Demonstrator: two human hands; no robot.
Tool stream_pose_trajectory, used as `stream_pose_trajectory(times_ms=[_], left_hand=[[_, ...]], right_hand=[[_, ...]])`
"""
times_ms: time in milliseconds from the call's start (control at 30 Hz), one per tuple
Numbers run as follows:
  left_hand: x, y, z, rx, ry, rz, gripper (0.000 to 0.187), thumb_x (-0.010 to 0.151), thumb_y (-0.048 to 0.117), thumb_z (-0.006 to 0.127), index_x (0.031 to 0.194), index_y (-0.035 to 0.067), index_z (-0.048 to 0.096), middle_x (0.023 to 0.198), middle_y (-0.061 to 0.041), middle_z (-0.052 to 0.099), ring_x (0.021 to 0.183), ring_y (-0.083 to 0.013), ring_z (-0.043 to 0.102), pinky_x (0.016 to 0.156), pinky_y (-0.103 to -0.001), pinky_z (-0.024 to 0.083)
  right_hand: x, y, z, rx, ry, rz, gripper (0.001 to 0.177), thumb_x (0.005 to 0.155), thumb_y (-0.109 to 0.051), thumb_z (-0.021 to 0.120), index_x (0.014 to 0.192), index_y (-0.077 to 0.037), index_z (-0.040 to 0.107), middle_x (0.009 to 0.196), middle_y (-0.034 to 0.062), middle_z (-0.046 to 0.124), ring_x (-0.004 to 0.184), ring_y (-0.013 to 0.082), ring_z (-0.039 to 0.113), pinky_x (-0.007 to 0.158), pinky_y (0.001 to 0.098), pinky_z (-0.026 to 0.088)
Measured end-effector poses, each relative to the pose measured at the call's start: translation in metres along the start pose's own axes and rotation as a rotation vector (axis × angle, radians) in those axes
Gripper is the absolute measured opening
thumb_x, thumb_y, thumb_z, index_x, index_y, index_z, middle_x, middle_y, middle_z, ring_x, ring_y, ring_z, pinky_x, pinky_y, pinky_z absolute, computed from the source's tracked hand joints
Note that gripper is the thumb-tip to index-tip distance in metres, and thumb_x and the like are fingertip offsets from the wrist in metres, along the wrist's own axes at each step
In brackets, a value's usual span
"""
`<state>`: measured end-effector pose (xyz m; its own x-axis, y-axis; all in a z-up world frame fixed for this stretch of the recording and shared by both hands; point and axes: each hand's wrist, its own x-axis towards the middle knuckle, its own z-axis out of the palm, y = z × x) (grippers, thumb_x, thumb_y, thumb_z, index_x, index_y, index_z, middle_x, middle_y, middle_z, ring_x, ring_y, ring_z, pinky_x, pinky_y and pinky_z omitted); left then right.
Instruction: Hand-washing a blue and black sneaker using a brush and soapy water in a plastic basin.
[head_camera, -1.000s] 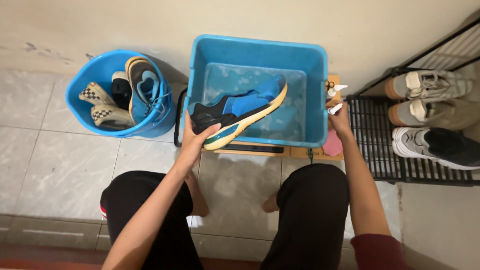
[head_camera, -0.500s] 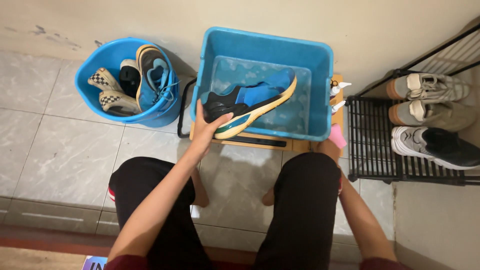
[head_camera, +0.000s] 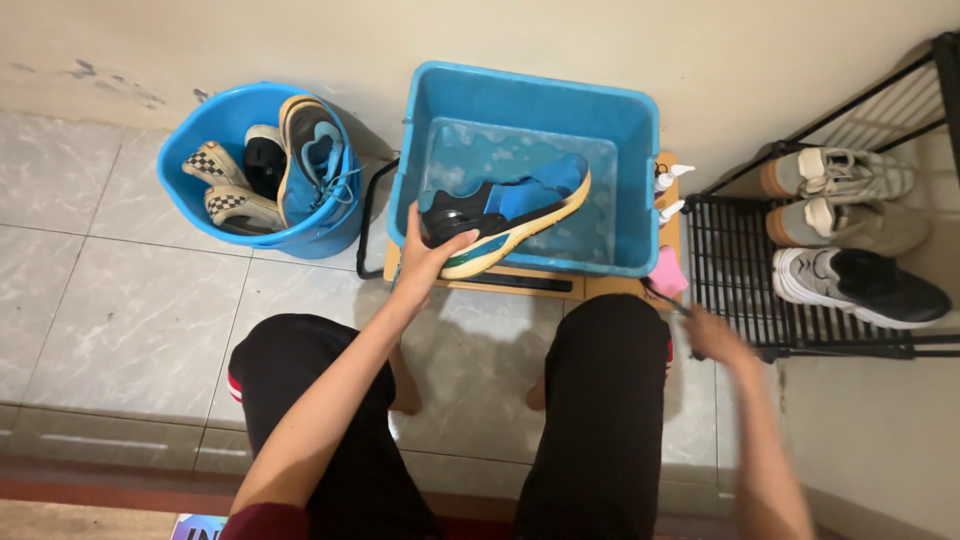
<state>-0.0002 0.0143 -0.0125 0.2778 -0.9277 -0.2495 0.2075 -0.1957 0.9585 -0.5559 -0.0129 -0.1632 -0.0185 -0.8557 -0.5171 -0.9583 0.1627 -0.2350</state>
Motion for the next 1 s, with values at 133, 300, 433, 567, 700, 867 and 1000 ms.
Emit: stream_pose_trajectory(times_ms=[133,300,433,567,700,867,1000], left_hand=[[-0.017,0.043,0.016,0.143,-0.019,-0.172,0.128,0.061,0.047,0.083,0.162,0.017,0.01,0.17,-0.007,0.014,0.155,-0.0272,0.019,0.123,-0.044,0.026],[-0.012,0.012,0.009,0.058,-0.036,-0.015,0.109,0.067,0.032,0.098,0.155,0.028,0.033,0.14,-0.031,0.053,0.138,-0.0415,0.049,0.117,-0.05,0.035],[-0.028,0.032,0.01,0.099,-0.066,0.047,0.11,0.064,0.029,0.099,0.153,0.023,0.035,0.142,-0.032,0.053,0.139,-0.0427,0.047,0.12,-0.049,0.032],[-0.039,0.045,0.015,0.197,-0.145,0.102,0.11,0.058,0.029,0.1,0.15,0.021,0.039,0.14,-0.028,0.057,0.14,-0.0433,0.047,0.121,-0.052,0.031],[-0.036,0.029,0.012,0.252,-0.187,0.127,0.106,0.062,0.032,0.098,0.149,0.029,0.039,0.142,-0.025,0.057,0.139,-0.0433,0.047,0.12,-0.051,0.034],[-0.04,0.042,0.005,0.363,-0.208,0.222,0.108,0.068,0.036,0.094,0.155,0.029,0.031,0.145,-0.031,0.052,0.139,-0.0496,0.045,0.118,-0.057,0.034],[-0.028,0.034,0.005,0.411,-0.232,0.244,0.092,0.078,0.044,0.087,0.154,0.027,0.036,0.149,-0.03,0.048,0.141,-0.0477,0.042,0.12,-0.055,0.033]], right_hand=[[-0.126,-0.099,-0.137,0.093,-0.106,0.138,0.036,0.107,-0.028,0.037,0.126,-0.008,0.06,0.084,0.013,0.066,0.066,0.0227,0.054,0.061,0.0345,0.045],[-0.154,-0.272,-0.16,0.946,0.263,-0.206,0.043,0.109,-0.032,0.051,0.128,0.005,0.062,0.115,0.0236,0.067,0.115,0.0342,0.065,0.097,0.0551,0.052],[-0.107,-0.336,-0.126,1.25,0.068,-0.189,0.093,0.099,-0.058,0.063,0.147,0.015,0.03,0.145,0.047,0.035,0.134,0.0586,0.045,0.099,0.0692,0.047],[-0.024,-0.335,-0.076,1.419,0.147,-0.087,0.078,0.089,-0.04,0.087,0.13,0.015,0.048,0.111,0.0227,0.053,0.093,0.0352,0.065,0.068,0.0584,0.059],[0.021,-0.333,-0.04,1.531,0.231,-0.029,0.073,0.079,-0.027,0.094,0.123,0.013,0.052,0.107,0.0241,0.056,0.084,0.036,0.066,0.062,0.0576,0.056],[0.052,-0.332,-0.011,1.558,0.178,-0.015,0.068,0.079,-0.027,0.094,0.118,0.012,0.055,0.106,0.026,0.057,0.087,0.0372,0.066,0.067,0.0549,0.057],[0.068,-0.333,0.0,1.538,0.147,-0.031,0.071,0.079,-0.028,0.094,0.122,0.013,0.055,0.115,0.0303,0.06,0.097,0.042,0.069,0.07,0.0599,0.059]])
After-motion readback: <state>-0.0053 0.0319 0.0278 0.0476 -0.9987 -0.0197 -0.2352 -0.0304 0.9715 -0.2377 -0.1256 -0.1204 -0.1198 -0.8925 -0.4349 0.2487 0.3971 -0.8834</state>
